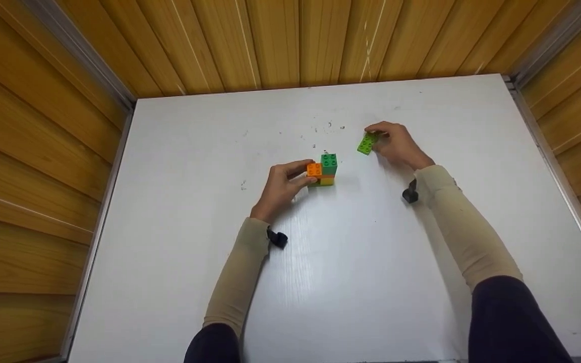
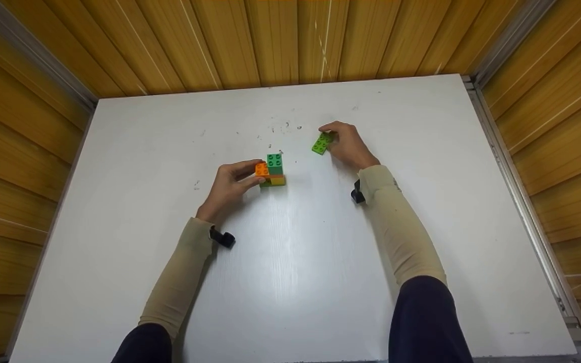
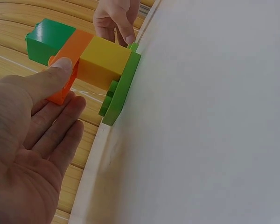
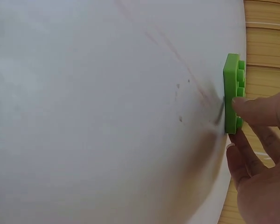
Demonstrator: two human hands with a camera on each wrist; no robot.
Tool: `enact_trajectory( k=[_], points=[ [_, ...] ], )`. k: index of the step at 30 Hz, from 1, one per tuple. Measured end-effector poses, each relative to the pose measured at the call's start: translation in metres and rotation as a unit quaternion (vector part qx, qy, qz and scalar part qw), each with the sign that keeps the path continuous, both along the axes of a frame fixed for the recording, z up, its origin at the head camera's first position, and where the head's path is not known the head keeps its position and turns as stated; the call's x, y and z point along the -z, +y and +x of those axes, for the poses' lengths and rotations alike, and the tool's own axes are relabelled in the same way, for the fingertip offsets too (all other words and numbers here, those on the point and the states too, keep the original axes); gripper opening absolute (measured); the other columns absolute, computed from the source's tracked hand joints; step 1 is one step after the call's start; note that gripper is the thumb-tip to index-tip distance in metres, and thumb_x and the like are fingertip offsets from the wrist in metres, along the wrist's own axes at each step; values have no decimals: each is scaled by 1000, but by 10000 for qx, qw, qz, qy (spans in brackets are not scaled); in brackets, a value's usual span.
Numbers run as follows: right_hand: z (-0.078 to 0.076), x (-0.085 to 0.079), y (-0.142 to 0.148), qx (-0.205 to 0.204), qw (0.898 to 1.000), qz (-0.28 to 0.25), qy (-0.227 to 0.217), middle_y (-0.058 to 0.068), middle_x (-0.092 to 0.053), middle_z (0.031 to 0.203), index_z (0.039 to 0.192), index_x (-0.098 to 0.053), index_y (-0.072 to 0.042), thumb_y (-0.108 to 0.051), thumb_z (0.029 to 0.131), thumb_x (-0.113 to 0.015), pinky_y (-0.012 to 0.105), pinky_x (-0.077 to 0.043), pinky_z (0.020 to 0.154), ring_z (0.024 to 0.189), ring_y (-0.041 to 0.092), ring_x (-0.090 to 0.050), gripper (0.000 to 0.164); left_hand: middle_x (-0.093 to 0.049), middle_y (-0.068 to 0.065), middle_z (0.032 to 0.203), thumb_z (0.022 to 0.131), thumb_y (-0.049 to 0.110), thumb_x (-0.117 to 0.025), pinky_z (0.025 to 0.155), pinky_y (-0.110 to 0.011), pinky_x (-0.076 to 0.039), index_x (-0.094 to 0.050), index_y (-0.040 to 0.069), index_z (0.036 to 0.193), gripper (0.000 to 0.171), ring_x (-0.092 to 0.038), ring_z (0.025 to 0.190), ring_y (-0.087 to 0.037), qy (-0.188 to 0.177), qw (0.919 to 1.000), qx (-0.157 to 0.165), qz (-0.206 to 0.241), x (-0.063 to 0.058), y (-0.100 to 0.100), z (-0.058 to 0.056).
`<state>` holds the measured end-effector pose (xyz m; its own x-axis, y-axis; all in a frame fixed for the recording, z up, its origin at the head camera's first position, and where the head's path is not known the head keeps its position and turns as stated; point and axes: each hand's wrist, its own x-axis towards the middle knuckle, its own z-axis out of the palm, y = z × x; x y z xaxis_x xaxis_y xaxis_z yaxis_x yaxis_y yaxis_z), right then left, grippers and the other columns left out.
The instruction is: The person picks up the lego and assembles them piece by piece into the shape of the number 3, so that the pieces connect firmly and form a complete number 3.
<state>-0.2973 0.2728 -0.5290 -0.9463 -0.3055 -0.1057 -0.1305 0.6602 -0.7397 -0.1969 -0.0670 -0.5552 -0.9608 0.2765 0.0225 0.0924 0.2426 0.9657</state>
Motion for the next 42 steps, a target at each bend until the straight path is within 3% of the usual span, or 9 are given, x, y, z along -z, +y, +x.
enact_trajectory(
  k=[10,17,21,33,42],
  points=[
    [-1,2,1,325,9993,-116,-135,17,-61,144,145,-65,-6,4,98,-71,54,-41,121,134,35,-54,49,-72,3,140,97,21,-81,115,-31,-52,-73,20,140,43,-67,131,-12,34,10000,-15,-27,0,0,0],
    [0,5,3,239,9995,-219,42,17,-63,138,142,-67,-4,-2,97,-75,52,-45,113,126,35,-57,46,-72,-1,141,96,21,-82,112,-28,-53,-72,13,140,45,-68,131,-13,405,9992,45,-44,1,-2,1],
    [-3,7,5,144,9999,-47,-25,15,-62,138,143,-66,-5,-4,97,-76,52,-44,112,125,34,-55,47,-72,-2,141,96,21,-82,112,-29,-54,-72,12,140,46,-67,132,-14,316,9995,57,54,3,-2,1],
    [-6,11,3,-162,9992,283,-237,16,-54,147,146,-65,-5,-5,101,-73,57,-33,128,146,37,-45,46,-72,0,141,95,23,-83,114,-33,-53,-72,15,139,47,-66,133,-17,307,9994,69,162,6,0,0],
    [-4,10,-2,-19,9997,227,-62,17,-56,138,141,-67,-2,-5,100,-74,53,-42,116,129,34,-51,42,-70,2,142,95,22,-83,114,-31,-53,-71,18,141,47,-65,135,-17,91,9996,-20,271,6,1,0]
  ],
)
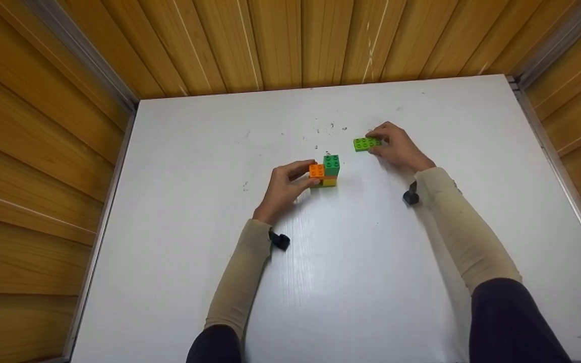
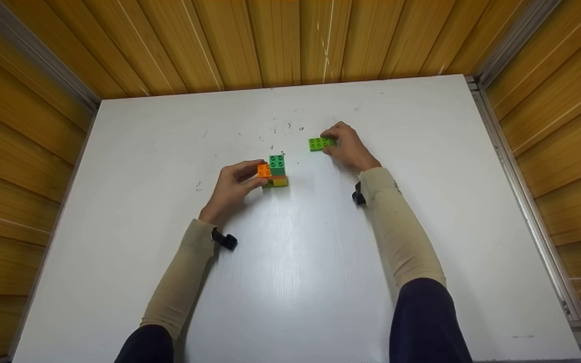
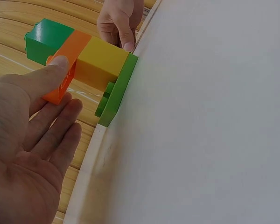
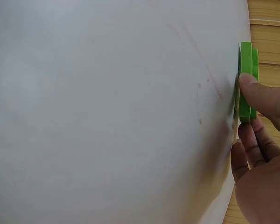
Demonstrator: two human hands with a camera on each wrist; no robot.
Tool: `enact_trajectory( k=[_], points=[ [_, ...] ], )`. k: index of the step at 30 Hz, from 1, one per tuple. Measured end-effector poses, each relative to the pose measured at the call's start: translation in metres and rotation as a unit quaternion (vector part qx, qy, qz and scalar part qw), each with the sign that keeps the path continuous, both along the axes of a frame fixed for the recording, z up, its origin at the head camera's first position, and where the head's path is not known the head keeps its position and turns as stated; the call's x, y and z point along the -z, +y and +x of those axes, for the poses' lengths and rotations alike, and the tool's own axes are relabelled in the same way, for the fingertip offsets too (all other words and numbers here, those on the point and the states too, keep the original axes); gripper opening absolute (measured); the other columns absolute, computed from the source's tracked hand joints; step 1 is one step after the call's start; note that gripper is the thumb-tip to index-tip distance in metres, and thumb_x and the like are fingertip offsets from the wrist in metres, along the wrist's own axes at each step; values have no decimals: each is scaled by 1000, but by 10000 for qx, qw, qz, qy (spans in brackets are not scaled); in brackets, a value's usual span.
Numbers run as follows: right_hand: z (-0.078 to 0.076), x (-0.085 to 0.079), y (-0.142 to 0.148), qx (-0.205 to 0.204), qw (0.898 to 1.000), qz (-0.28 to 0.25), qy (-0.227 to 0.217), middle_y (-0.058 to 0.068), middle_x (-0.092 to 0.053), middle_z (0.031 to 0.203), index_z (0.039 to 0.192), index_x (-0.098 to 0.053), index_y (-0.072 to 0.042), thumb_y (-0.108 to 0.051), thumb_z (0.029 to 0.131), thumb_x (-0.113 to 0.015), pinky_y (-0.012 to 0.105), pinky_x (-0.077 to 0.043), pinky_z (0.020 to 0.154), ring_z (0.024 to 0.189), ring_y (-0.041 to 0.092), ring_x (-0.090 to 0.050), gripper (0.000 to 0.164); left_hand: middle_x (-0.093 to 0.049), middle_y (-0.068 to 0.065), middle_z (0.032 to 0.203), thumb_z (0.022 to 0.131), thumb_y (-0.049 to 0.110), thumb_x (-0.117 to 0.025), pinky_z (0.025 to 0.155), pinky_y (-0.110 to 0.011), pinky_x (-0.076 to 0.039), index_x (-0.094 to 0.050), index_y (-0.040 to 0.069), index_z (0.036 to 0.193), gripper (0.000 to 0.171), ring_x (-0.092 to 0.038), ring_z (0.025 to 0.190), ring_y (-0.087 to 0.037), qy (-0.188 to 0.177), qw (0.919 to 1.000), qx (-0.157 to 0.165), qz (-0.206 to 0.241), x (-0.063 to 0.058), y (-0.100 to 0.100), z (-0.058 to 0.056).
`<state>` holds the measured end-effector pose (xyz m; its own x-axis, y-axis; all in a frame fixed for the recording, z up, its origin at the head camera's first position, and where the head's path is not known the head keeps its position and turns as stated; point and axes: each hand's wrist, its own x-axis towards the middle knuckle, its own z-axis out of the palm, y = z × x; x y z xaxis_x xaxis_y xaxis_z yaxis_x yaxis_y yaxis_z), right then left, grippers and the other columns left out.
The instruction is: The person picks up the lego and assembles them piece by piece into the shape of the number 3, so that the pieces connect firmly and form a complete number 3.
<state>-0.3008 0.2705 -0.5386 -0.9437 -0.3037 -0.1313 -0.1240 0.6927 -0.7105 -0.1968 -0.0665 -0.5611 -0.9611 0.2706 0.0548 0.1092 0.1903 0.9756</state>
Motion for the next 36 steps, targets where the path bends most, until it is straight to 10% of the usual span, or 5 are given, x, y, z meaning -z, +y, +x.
enact_trajectory(
  k=[36],
  points=[
    [19,-56,-19,14,9960,-452,772,16,-61,127,134,-72,-3,-9,98,-78,57,-45,115,121,33,-58,37,-69,-2,144,97,17,-81,116,-30,-50,-68,11,144,49,-65,136,-17,-89,9999,6,67,-4,3,2]
  ],
)
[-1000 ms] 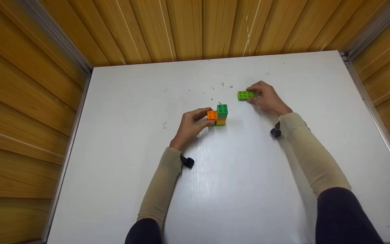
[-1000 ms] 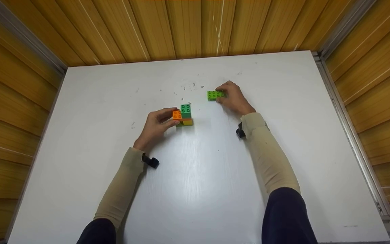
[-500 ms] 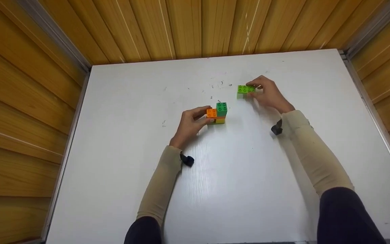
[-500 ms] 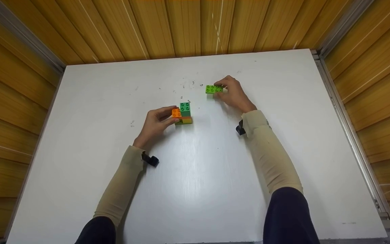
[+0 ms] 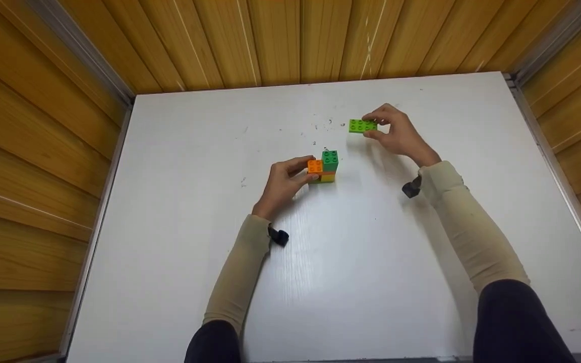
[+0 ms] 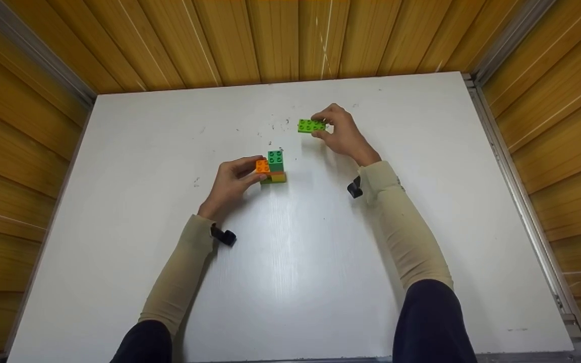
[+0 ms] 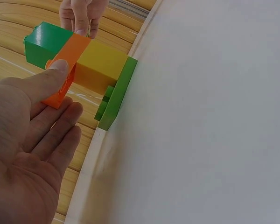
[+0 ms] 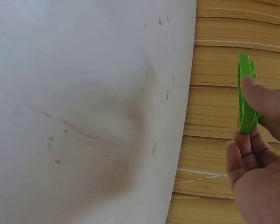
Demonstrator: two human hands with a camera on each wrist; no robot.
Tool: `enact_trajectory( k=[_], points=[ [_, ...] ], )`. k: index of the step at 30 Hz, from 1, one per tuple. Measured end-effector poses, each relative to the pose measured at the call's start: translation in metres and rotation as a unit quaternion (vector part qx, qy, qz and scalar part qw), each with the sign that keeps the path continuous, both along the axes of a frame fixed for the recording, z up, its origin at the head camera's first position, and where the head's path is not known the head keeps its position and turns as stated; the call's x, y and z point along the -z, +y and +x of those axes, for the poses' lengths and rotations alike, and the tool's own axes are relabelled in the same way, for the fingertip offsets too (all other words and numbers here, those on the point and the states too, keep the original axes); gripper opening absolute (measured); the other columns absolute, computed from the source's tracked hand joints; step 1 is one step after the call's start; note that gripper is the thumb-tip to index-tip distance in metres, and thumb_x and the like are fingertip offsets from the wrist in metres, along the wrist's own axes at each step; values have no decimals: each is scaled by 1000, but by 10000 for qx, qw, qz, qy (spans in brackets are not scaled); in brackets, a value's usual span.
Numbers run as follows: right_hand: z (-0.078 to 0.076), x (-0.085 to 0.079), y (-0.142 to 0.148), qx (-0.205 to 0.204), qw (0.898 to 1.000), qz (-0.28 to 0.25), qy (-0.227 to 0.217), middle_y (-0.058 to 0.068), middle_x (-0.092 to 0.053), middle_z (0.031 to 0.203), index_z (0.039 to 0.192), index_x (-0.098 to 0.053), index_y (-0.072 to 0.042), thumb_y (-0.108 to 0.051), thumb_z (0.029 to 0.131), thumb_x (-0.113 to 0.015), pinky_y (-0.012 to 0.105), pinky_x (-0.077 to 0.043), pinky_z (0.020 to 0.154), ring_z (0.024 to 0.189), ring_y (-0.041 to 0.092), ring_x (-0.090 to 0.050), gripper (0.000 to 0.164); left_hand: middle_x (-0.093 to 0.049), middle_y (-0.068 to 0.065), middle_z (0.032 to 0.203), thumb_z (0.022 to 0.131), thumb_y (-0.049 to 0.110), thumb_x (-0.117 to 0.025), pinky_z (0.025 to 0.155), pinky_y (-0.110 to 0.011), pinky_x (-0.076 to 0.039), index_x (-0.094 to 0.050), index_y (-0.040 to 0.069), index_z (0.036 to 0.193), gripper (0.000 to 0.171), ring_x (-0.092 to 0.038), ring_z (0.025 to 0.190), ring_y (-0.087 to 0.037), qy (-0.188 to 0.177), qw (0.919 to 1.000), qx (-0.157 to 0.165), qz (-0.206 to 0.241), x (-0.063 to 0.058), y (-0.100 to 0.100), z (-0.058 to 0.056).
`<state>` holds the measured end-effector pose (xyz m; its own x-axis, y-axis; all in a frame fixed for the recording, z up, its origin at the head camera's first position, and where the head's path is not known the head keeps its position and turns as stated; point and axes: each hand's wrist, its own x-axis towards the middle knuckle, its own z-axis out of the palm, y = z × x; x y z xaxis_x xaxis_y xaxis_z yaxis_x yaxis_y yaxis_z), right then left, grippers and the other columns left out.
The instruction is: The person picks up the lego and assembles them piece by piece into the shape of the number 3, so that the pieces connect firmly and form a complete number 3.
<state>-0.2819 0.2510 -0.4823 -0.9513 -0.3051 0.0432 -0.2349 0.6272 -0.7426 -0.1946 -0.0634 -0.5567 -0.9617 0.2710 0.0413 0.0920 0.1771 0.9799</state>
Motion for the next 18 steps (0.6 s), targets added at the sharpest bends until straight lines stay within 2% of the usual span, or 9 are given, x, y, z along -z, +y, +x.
enact_trajectory(
  k=[8,18],
  points=[
    [6,-14,-12,-46,10000,3,-57,14,-60,125,135,-73,-7,-11,99,-78,56,-44,116,121,31,-57,36,-70,1,143,97,18,-81,115,-29,-51,-70,15,142,47,-65,135,-16,70,9999,-49,-93,2,0,-1],
    [19,-29,-30,-399,9988,-225,193,12,-60,118,134,-74,-9,-10,99,-78,50,-46,111,116,25,-58,36,-70,0,143,96,21,-81,114,-30,-52,-70,15,142,47,-65,136,-18,110,9998,-32,-140,-1,-1,-1]
  ],
)
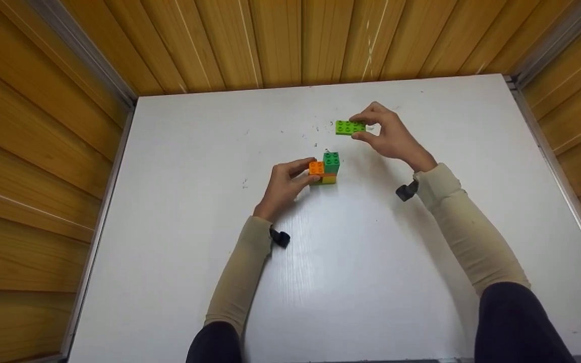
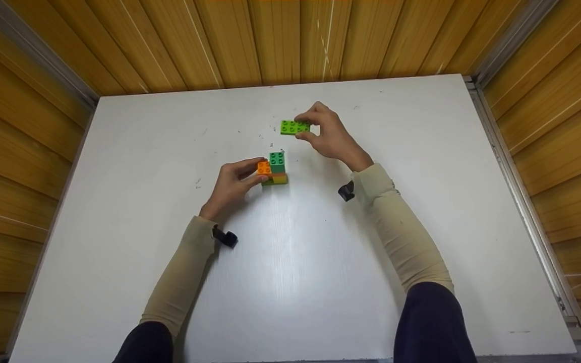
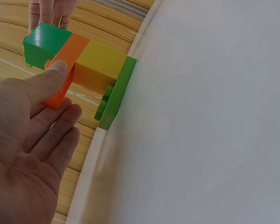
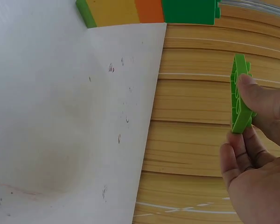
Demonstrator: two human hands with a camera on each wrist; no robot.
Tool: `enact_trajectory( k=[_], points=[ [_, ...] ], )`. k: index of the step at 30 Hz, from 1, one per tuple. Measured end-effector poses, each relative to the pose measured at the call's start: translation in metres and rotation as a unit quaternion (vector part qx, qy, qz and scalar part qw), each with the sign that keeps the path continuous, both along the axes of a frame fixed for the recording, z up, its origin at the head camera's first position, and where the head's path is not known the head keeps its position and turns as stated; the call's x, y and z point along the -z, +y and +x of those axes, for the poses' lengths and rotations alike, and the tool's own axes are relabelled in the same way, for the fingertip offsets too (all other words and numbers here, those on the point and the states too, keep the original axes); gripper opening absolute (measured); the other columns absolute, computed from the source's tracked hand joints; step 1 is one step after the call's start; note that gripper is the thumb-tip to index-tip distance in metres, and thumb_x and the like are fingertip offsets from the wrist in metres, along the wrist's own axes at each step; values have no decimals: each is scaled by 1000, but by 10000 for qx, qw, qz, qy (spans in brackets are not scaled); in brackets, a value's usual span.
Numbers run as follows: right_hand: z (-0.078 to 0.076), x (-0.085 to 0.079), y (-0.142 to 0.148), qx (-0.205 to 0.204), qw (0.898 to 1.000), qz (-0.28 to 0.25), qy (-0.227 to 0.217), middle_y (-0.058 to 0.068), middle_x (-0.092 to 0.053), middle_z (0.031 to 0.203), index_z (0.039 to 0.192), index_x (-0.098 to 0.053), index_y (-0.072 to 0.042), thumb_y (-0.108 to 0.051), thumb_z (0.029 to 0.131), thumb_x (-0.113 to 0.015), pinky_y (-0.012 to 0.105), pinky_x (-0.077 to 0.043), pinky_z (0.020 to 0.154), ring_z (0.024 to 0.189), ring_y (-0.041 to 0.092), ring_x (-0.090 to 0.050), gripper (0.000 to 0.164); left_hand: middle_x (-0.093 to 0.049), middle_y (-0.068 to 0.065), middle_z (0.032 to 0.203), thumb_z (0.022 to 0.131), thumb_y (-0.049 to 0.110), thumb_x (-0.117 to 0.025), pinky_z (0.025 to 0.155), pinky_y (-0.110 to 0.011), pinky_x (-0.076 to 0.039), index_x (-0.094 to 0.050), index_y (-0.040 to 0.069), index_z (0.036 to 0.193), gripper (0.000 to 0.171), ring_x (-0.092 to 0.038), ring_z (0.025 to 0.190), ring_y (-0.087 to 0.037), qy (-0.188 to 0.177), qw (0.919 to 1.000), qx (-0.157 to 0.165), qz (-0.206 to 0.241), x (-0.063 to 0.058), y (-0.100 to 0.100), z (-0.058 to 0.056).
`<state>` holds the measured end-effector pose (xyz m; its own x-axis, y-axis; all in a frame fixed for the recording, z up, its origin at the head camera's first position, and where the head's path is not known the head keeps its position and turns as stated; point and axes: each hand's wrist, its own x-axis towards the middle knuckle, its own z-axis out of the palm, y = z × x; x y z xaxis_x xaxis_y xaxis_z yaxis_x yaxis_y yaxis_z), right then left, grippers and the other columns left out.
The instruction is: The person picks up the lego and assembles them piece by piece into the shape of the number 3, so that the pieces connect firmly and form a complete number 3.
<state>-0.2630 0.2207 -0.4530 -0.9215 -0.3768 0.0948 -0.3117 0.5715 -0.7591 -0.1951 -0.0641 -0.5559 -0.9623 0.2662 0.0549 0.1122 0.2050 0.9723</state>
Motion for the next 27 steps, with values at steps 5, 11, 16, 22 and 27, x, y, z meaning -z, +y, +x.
enact_trajectory(
  k=[5,11,16,22,27],
  points=[
    [5,-6,-8,-194,9998,-41,70,12,-59,119,134,-74,-8,-10,98,-78,51,-47,114,120,27,-61,36,-70,-1,144,97,19,-80,115,-31,-52,-69,13,144,48,-64,137,-18,-57,10000,30,19,0,0,-1],
    [9,-9,-13,-409,9988,-149,206,14,-59,119,133,-73,-4,-9,98,-78,56,-48,114,122,32,-62,35,-70,-3,143,98,18,-80,114,-31,-52,-69,12,143,47,-65,136,-19,24,10000,47,1,1,0,-2],
    [12,-11,-18,-493,9984,-198,179,14,-59,118,133,-74,-4,-9,98,-78,56,-48,113,121,31,-62,35,-70,-1,143,98,18,-79,114,-32,-52,-69,10,143,47,-65,136,-18,-6,10000,41,-45,0,0,-2],
    [17,-14,-25,-599,9977,-181,270,13,-60,118,132,-74,-5,-10,98,-78,37,-51,105,122,29,-64,35,-70,-1,144,98,19,-79,114,-32,-52,-68,7,144,48,-65,136,-17,25,10000,39,-72,-1,0,-2],
    [20,-13,-29,-712,9968,-208,286,12,-60,117,132,-75,-7,-12,99,-78,21,-47,92,120,26,-64,34,-70,0,143,98,19,-80,114,-32,-53,-68,8,143,48,-66,135,-17,4,10000,59,-28,0,0,-2]
  ],
)
